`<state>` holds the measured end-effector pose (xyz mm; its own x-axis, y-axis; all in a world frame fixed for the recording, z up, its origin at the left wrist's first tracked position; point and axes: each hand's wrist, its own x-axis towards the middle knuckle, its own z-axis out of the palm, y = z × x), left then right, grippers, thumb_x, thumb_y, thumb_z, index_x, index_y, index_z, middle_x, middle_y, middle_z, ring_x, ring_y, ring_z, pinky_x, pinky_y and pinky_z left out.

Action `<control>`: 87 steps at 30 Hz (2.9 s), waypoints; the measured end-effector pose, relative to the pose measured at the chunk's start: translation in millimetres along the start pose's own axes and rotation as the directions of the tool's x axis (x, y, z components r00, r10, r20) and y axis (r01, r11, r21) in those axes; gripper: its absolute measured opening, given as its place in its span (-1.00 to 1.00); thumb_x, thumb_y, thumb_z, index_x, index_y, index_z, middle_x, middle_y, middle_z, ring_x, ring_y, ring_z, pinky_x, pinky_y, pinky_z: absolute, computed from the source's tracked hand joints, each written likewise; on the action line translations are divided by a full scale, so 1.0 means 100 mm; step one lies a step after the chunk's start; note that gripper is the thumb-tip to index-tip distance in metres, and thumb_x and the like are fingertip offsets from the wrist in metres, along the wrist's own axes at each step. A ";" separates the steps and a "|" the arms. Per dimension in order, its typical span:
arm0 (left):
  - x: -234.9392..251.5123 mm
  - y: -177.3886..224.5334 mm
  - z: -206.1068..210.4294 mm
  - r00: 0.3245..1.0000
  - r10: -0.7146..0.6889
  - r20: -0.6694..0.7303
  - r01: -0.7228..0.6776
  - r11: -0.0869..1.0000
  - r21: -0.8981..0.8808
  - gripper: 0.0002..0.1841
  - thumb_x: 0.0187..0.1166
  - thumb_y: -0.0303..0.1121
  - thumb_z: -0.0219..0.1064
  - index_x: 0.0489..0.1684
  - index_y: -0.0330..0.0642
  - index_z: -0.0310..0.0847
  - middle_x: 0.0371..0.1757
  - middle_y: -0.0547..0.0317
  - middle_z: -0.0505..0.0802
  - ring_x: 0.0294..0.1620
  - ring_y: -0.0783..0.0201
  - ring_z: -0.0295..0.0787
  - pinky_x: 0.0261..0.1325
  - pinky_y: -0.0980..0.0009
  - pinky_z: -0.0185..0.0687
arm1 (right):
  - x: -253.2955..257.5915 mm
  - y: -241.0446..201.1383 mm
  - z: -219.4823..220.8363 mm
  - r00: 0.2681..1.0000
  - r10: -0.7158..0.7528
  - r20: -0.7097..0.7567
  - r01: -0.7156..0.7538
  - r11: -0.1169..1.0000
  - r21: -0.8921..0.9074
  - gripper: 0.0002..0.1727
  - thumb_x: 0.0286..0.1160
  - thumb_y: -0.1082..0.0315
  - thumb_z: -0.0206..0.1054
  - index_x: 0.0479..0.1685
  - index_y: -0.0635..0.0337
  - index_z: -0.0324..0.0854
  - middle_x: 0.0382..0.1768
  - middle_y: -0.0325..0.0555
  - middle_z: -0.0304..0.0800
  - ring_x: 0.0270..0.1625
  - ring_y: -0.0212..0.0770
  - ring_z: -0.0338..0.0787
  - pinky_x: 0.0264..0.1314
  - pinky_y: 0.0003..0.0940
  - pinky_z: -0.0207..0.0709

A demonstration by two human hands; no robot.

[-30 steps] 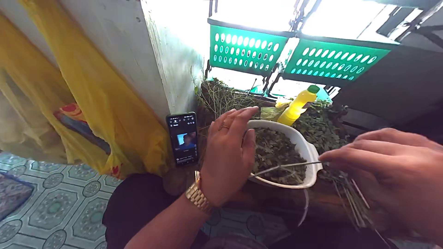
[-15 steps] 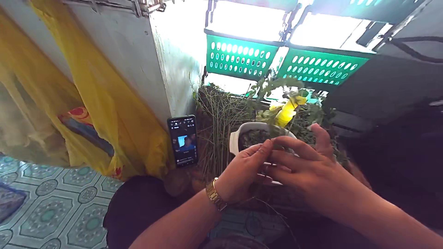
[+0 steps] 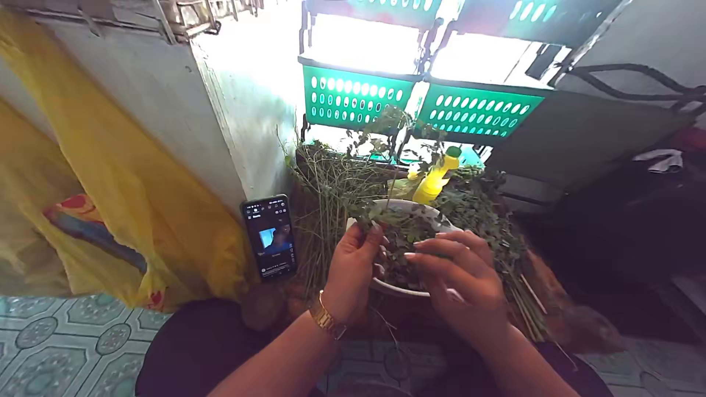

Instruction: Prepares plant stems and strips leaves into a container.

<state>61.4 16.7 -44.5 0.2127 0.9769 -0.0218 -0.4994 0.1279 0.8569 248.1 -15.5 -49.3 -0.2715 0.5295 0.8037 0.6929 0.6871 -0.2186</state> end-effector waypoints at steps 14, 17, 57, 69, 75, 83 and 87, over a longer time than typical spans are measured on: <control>0.01 -0.07 0.02 1.000 -0.024 0.014 0.024 0.999 0.025 -0.86 0.64 -0.32 0.41 0.04 -0.05 0.70 -0.28 0.23 0.77 -0.57 0.53 0.46 -0.62 0.68 0.25 | 0.30 -0.13 0.06 0.592 0.749 0.299 -0.749 0.374 0.547 -0.71 0.49 0.27 0.51 0.12 0.16 0.78 -0.09 -0.10 0.89 -0.07 -0.20 0.89 0.01 -0.30 0.82; 0.02 -0.11 -0.01 1.000 -0.003 0.011 0.003 1.000 0.028 -0.74 0.87 -0.22 0.07 0.21 0.00 0.66 -0.16 0.24 0.78 -0.53 0.54 0.50 -0.57 0.70 0.32 | 0.34 -0.15 0.10 0.582 0.761 0.287 -0.750 0.366 0.552 -0.90 0.48 0.46 0.49 -0.11 0.23 0.81 -0.29 -0.10 0.89 -0.27 -0.26 0.88 -0.13 -0.37 0.82; 0.03 -0.18 0.00 0.998 0.031 -0.052 -0.033 0.999 -0.039 -0.71 0.61 -0.44 0.41 0.26 -0.09 0.69 0.02 0.29 0.86 -0.39 0.59 0.67 -0.48 0.71 0.49 | 0.38 -0.21 0.24 0.496 0.796 0.347 -0.724 0.159 0.671 -0.80 0.44 0.39 0.53 -0.02 0.19 0.74 -0.22 -0.10 0.87 -0.25 -0.27 0.87 -0.12 -0.38 0.81; 0.02 -0.19 0.02 0.995 0.049 -0.087 -0.049 0.999 0.004 -0.70 0.61 -0.44 0.41 0.28 -0.05 0.67 0.03 0.29 0.85 -0.36 0.59 0.69 -0.46 0.72 0.51 | 0.34 -0.20 0.24 0.498 0.776 0.386 -0.727 0.132 0.674 -0.77 0.49 0.38 0.49 0.05 0.20 0.70 -0.17 -0.07 0.87 -0.22 -0.24 0.88 -0.09 -0.37 0.81; 0.02 -0.19 0.02 0.993 0.045 -0.113 -0.045 0.999 0.002 -0.69 0.62 -0.41 0.41 0.30 -0.03 0.66 0.08 0.30 0.85 -0.34 0.60 0.69 -0.48 0.72 0.49 | 0.35 -0.23 0.26 0.453 0.830 0.325 -0.742 0.148 0.654 -0.82 0.40 0.55 0.51 -0.05 0.26 0.75 -0.20 -0.08 0.90 -0.26 -0.25 0.89 -0.12 -0.36 0.84; 0.03 -0.19 0.00 0.996 0.045 -0.073 -0.045 0.999 0.008 -0.69 0.63 -0.40 0.41 0.30 0.00 0.64 0.06 0.30 0.86 -0.40 0.59 0.65 -0.49 0.71 0.45 | 0.31 -0.19 0.22 0.510 0.806 0.300 -0.699 0.186 0.690 -0.84 0.39 0.58 0.49 -0.10 0.27 0.79 -0.21 -0.05 0.89 -0.29 -0.26 0.87 -0.13 -0.37 0.83; 0.06 -0.14 -0.02 0.991 0.038 -0.131 -0.038 0.999 0.004 -0.71 0.65 -0.39 0.39 0.28 0.00 0.65 0.08 0.29 0.86 -0.38 0.57 0.66 -0.48 0.70 0.44 | 0.25 -0.12 0.14 0.507 0.818 0.271 -0.682 0.188 0.707 -0.87 0.38 0.61 0.48 -0.17 0.25 0.80 -0.24 -0.07 0.89 -0.30 -0.27 0.87 -0.11 -0.38 0.83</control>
<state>67.8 20.6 -57.6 0.0818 0.9951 -0.0561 -0.5035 0.0898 0.8593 223.0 -3.4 -34.2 0.2481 0.9655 0.0785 -0.1569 0.1200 -0.9803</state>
